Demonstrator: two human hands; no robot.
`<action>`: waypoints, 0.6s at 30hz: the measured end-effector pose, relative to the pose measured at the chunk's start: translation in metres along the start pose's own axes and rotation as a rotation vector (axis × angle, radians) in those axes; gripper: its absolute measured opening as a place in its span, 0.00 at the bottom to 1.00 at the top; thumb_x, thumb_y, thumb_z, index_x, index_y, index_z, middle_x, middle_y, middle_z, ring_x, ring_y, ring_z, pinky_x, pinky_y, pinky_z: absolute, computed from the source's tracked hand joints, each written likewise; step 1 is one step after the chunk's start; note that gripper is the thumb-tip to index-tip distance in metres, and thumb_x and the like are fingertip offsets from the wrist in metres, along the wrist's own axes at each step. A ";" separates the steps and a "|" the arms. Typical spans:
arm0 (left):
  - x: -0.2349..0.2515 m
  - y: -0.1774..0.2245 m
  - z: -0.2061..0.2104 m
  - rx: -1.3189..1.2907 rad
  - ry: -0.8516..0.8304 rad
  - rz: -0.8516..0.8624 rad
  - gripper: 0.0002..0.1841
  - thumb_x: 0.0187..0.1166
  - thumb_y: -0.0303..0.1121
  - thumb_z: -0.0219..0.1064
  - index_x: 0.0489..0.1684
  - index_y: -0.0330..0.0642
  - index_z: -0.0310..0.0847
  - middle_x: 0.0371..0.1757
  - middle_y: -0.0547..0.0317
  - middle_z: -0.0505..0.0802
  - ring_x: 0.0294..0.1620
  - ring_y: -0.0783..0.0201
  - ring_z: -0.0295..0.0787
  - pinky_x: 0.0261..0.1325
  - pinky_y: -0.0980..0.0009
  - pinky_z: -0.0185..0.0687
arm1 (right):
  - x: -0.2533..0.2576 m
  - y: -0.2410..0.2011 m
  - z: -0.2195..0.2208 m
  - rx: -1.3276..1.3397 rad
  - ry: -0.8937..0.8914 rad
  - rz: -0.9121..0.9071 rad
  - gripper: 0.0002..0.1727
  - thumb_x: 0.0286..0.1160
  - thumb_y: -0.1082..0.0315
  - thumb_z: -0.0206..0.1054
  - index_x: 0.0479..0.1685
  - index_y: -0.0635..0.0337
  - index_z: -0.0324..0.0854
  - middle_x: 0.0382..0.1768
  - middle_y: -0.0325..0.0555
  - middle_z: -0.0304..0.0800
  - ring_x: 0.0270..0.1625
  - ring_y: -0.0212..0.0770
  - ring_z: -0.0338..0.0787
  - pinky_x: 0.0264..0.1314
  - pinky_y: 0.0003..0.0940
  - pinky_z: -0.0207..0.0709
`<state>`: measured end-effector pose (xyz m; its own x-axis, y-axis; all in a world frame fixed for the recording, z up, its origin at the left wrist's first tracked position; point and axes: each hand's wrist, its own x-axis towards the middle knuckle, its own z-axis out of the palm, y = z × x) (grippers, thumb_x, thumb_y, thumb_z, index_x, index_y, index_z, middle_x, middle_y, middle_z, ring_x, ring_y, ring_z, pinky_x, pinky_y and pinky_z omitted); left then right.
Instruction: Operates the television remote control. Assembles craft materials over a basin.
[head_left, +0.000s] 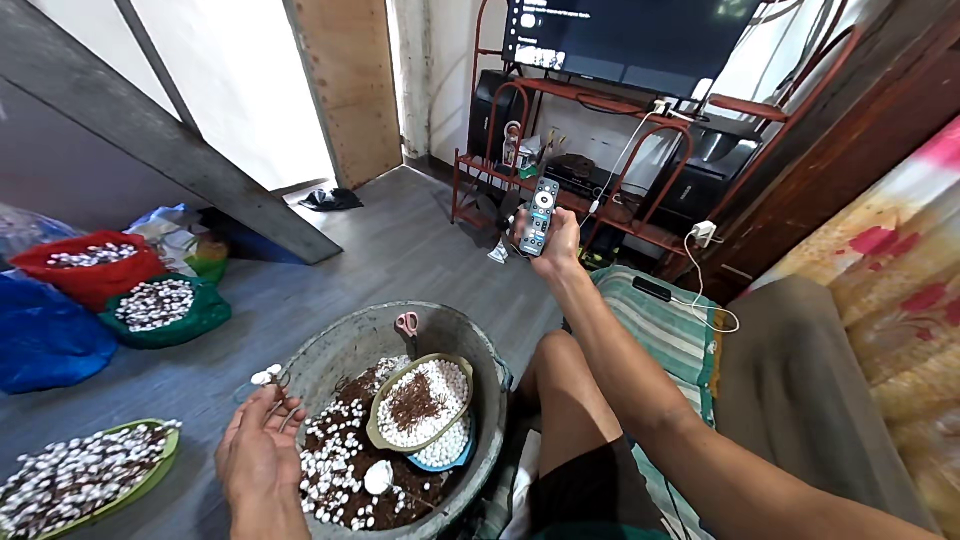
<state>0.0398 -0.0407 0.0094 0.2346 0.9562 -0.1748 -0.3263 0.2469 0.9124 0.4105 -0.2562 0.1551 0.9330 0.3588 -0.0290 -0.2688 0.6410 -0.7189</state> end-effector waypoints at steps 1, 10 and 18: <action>0.000 0.000 0.000 0.002 0.000 0.001 0.08 0.90 0.35 0.57 0.48 0.45 0.81 0.38 0.64 0.89 0.31 0.69 0.88 0.32 0.73 0.88 | 0.000 0.000 0.001 0.005 0.008 -0.004 0.25 0.89 0.45 0.40 0.64 0.51 0.72 0.46 0.52 0.91 0.41 0.47 0.93 0.40 0.43 0.86; -0.001 0.001 0.002 0.009 0.007 -0.009 0.07 0.90 0.35 0.57 0.49 0.45 0.81 0.39 0.63 0.90 0.32 0.68 0.89 0.32 0.73 0.88 | 0.002 0.002 -0.008 -0.006 -0.053 0.014 0.25 0.87 0.44 0.43 0.62 0.48 0.76 0.47 0.48 0.91 0.41 0.44 0.92 0.43 0.41 0.85; 0.001 -0.001 0.001 0.022 0.004 -0.008 0.08 0.91 0.35 0.57 0.49 0.46 0.81 0.38 0.64 0.89 0.31 0.69 0.88 0.32 0.73 0.88 | 0.004 0.006 -0.012 -0.073 0.001 0.045 0.25 0.89 0.42 0.50 0.63 0.52 0.76 0.44 0.47 0.92 0.35 0.40 0.92 0.38 0.35 0.87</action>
<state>0.0411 -0.0402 0.0090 0.2338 0.9548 -0.1836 -0.3040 0.2512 0.9189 0.4152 -0.2592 0.1418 0.9205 0.3855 -0.0634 -0.2926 0.5726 -0.7659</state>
